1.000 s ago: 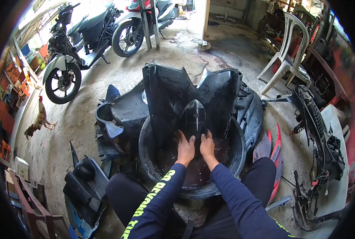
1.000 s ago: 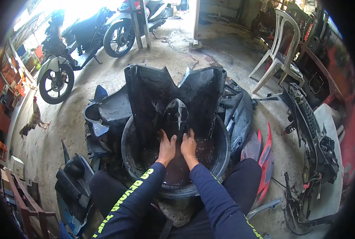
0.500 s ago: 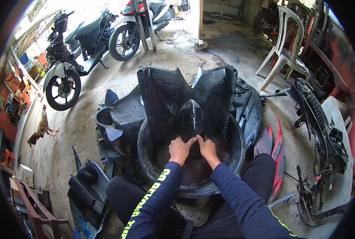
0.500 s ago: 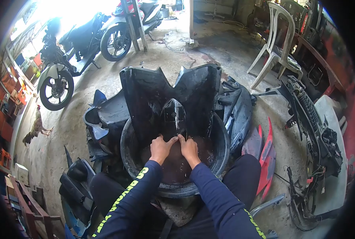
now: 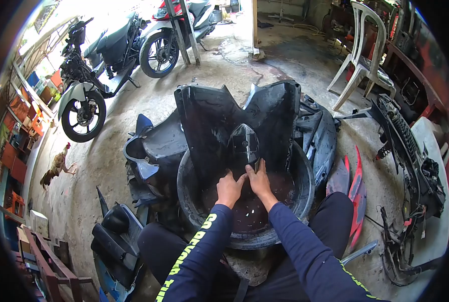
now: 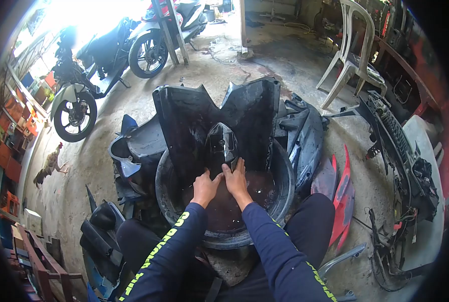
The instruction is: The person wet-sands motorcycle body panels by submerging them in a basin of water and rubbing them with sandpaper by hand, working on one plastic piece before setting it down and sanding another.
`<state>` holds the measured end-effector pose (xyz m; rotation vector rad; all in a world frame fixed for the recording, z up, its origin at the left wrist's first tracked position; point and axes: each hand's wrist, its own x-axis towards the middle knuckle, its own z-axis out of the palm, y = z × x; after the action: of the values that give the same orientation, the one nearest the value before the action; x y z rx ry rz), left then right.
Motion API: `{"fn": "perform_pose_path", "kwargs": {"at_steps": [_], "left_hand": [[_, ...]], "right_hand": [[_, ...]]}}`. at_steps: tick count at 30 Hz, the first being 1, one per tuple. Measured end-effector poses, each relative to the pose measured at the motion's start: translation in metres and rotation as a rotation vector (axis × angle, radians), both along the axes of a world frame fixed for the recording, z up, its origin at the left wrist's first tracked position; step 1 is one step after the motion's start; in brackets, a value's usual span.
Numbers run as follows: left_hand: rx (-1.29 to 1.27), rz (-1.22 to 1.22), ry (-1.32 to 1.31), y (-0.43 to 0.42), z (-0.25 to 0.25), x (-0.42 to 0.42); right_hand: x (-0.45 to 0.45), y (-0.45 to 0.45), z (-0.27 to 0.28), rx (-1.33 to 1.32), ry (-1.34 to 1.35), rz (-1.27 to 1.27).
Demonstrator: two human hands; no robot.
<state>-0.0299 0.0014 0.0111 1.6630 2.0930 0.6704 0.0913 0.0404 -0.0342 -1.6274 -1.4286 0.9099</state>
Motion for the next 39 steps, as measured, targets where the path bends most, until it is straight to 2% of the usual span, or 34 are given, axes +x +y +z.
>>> {"fn": "perform_pose_path", "kwargs": {"at_steps": [1, 5, 7, 8, 13, 15, 16, 17, 19, 20, 22, 23, 25, 26, 30, 32, 33, 36, 38, 39], "left_hand": [[0.002, 0.001, -0.002, 0.001, -0.002, -0.001], [-0.043, -0.015, -0.046, 0.002, 0.003, -0.007], [-0.074, -0.017, -0.081, -0.001, 0.006, -0.008], [-0.074, 0.004, -0.135, -0.002, 0.007, -0.008], [-0.128, 0.157, -0.402, -0.012, 0.001, 0.001], [-0.433, 0.461, -1.132, -0.022, 0.004, 0.004], [-0.535, 0.416, -1.363, -0.012, -0.047, -0.004], [-0.536, 0.415, -1.365, -0.013, -0.050, -0.003], [-0.418, 0.429, -1.627, -0.013, -0.051, 0.000], [-0.421, 0.428, -1.627, -0.015, -0.052, 0.001], [-0.284, 0.525, -1.846, -0.020, -0.049, 0.003], [-0.282, 0.526, -1.848, -0.021, -0.048, 0.005], [-0.259, 0.854, -1.637, -0.027, -0.025, 0.018], [-0.177, 0.869, -1.760, -0.029, -0.020, 0.022], [-0.099, 1.017, -1.786, -0.017, -0.014, 0.024], [0.223, 0.862, -1.933, -0.004, -0.029, 0.021], [0.224, 0.860, -1.935, -0.001, -0.027, 0.021], [0.368, 0.644, -1.918, 0.010, -0.015, 0.013], [0.415, 0.554, -1.899, 0.017, 0.009, 0.002], [0.472, 0.481, -1.878, 0.020, 0.018, -0.005]], "right_hand": [[-0.002, 0.000, 0.002, -0.002, -0.104, -0.024], [0.000, 0.004, 0.012, -0.117, -0.088, -0.040], [0.003, -0.001, 0.035, -0.213, -0.101, -0.008], [0.001, -0.006, 0.044, -0.166, -0.187, -0.024], [0.000, -0.014, 0.049, -0.135, -0.280, 0.001], [0.000, -0.016, 0.046, -0.122, -0.297, 0.005], [0.000, -0.016, 0.040, -0.077, -0.301, 0.001], [0.002, -0.017, 0.036, -0.033, -0.307, -0.004], [0.007, -0.020, 0.037, -0.021, -0.311, 0.007], [0.009, -0.022, 0.037, -0.010, -0.313, 0.020], [0.013, -0.026, 0.039, -0.024, -0.281, 0.029], [0.014, -0.027, 0.040, -0.039, -0.249, 0.039], [0.016, -0.030, 0.041, -0.003, -0.234, 0.043], [0.019, -0.032, 0.042, 0.030, -0.220, 0.046], [0.019, -0.036, 0.060, 0.001, -0.230, 0.059], [0.018, -0.038, 0.068, 0.064, -0.198, 0.040], [0.017, -0.038, 0.069, 0.066, -0.199, 0.039], [0.020, -0.038, 0.067, 0.122, -0.137, -0.034], [0.034, -0.034, 0.059, 0.124, -0.048, -0.009], [0.038, -0.033, 0.062, 0.036, -0.044, -0.081]]}}
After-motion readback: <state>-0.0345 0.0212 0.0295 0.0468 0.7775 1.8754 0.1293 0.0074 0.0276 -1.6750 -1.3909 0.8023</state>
